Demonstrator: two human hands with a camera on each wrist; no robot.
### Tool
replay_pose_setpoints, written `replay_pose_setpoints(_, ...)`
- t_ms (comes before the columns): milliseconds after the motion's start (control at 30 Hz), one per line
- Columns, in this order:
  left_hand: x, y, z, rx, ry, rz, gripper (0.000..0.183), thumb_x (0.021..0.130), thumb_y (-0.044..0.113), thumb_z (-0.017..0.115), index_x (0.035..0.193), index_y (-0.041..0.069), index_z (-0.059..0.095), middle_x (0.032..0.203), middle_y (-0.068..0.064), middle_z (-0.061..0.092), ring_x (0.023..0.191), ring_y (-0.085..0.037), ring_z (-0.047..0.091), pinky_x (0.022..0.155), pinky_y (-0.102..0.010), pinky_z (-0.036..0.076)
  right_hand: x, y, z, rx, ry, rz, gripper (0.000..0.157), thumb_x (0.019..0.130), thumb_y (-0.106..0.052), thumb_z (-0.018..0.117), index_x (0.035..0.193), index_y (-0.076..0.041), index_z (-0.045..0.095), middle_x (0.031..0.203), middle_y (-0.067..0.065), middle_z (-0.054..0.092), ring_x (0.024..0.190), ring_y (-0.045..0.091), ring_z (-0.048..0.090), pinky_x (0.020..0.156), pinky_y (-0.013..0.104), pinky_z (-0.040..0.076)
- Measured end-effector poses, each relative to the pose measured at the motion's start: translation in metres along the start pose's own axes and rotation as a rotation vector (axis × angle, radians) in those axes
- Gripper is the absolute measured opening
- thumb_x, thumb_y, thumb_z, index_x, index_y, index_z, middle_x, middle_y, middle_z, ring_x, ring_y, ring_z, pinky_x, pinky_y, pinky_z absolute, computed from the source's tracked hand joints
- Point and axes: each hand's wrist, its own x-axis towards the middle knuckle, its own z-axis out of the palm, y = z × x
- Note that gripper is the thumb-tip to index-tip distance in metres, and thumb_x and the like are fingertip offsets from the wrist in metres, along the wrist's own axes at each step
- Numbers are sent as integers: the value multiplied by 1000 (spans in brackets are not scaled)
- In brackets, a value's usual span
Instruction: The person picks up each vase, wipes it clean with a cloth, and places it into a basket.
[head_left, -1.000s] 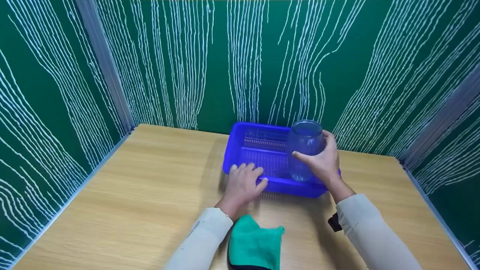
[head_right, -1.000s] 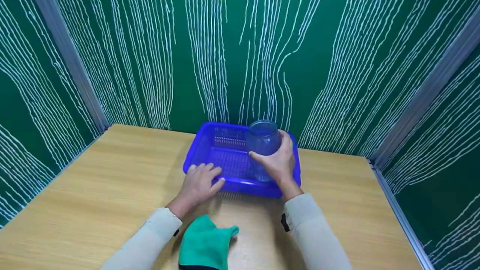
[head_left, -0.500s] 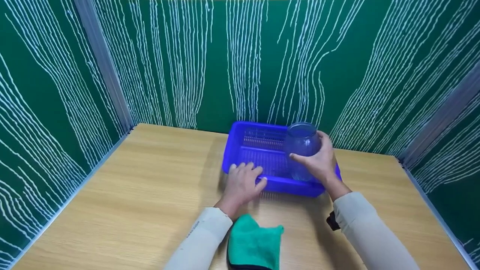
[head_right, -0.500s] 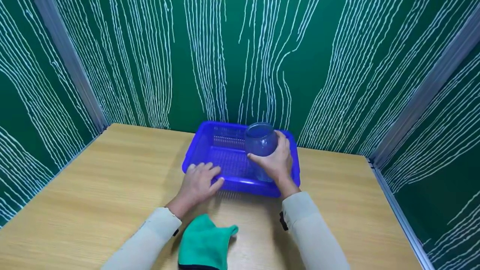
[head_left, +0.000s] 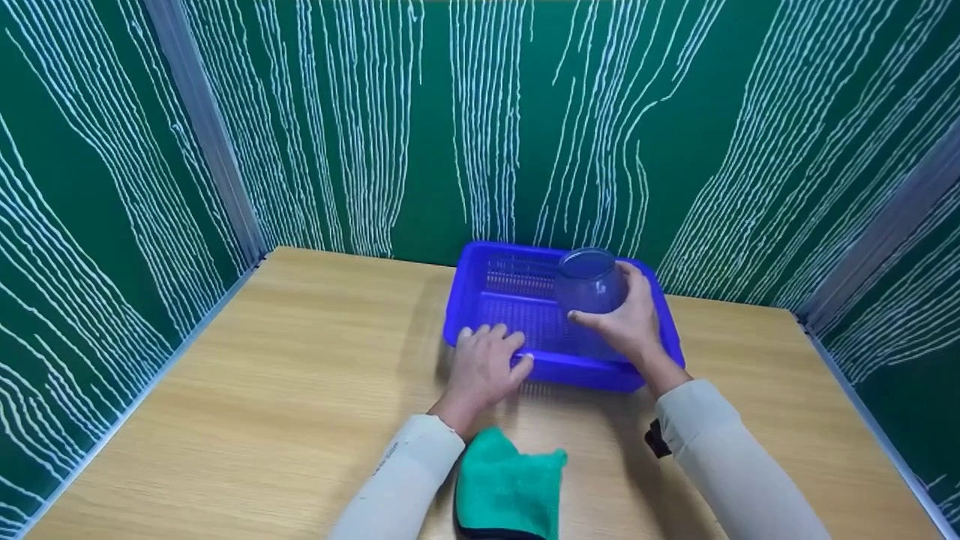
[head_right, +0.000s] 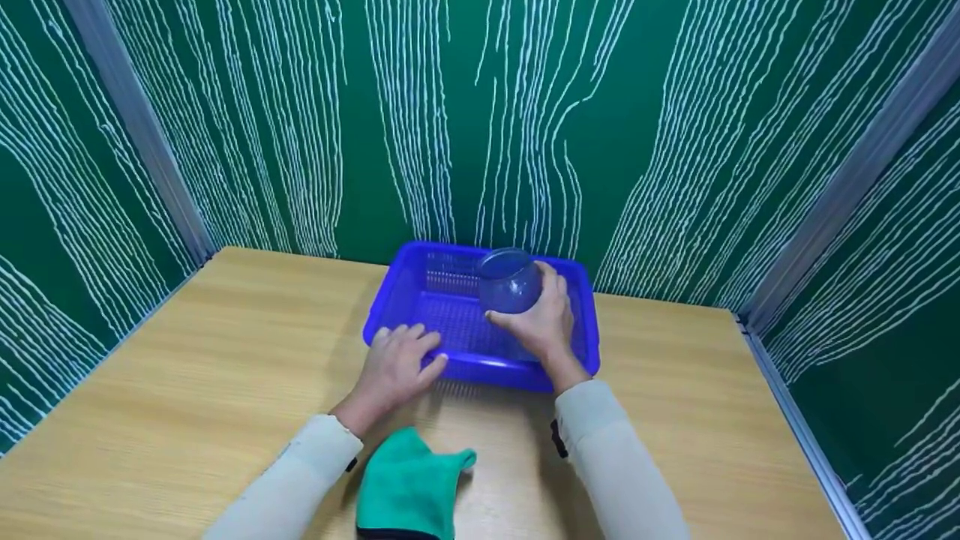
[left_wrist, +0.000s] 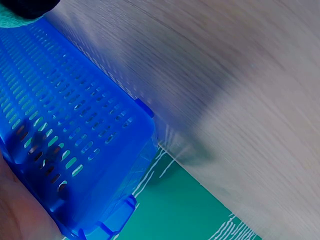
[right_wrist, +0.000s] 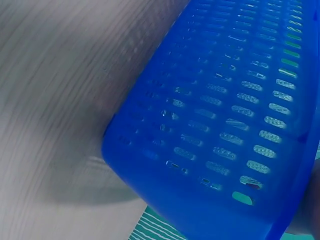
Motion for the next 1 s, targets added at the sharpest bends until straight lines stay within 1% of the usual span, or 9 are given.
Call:
replay_pose_setpoints(267,1,-1,-2,-13,-55,-24,48,85,56,28,116,29,53,111,4,56,102,-18,48,84,-44,34,5,-5,6,-47,-29,11,109,47,-59,75,135,-24,22,135,5,32,123,24,32,99,51,28)
replay_pose_setpoints(367,1,-1,-2,-17,-65,-28,48,85,56,28,117,28,52,114,3,56,106,-19,48,87,-46,33,6,-8,10,-70,-43,9,108,47,-60,75,135,-25,22,135,5,32,123,25,32,99,51,28)
replay_pose_setpoints(567,1,-2,-2,-18,-74,-33,48,85,56,27,117,29,52,112,4,55,104,-18,47,85,-45,33,7,-17,17,-116,-83,-7,109,46,-60,76,135,-25,22,134,6,32,123,26,32,99,51,27)
replay_pose_setpoints(700,0,-2,-2,-20,-82,-36,50,85,57,25,118,29,51,115,4,55,107,-19,47,87,-45,33,10,-22,21,-149,-111,-10,109,46,-60,75,135,-25,23,133,6,34,122,27,33,98,52,28)
replay_pose_setpoints(767,0,-2,-2,-20,-69,-29,50,85,57,25,117,29,52,114,4,55,106,-19,47,86,-45,33,10,-24,23,-157,-122,-7,109,45,-60,75,134,-25,23,132,6,34,120,27,34,96,53,29)
replay_pose_setpoints(867,0,-1,-1,-3,-14,-2,45,85,54,29,108,27,56,101,3,58,93,-18,51,78,-42,36,12,-25,26,-169,-133,-24,109,43,-59,77,133,-26,25,128,6,37,117,28,36,94,52,32)
replay_pose_setpoints(1000,0,-1,2,7,55,25,37,83,51,33,96,26,57,87,4,57,79,-17,50,67,-38,35,13,-26,30,-184,-148,-56,109,41,-55,80,132,-26,28,125,6,39,114,28,39,93,50,35)
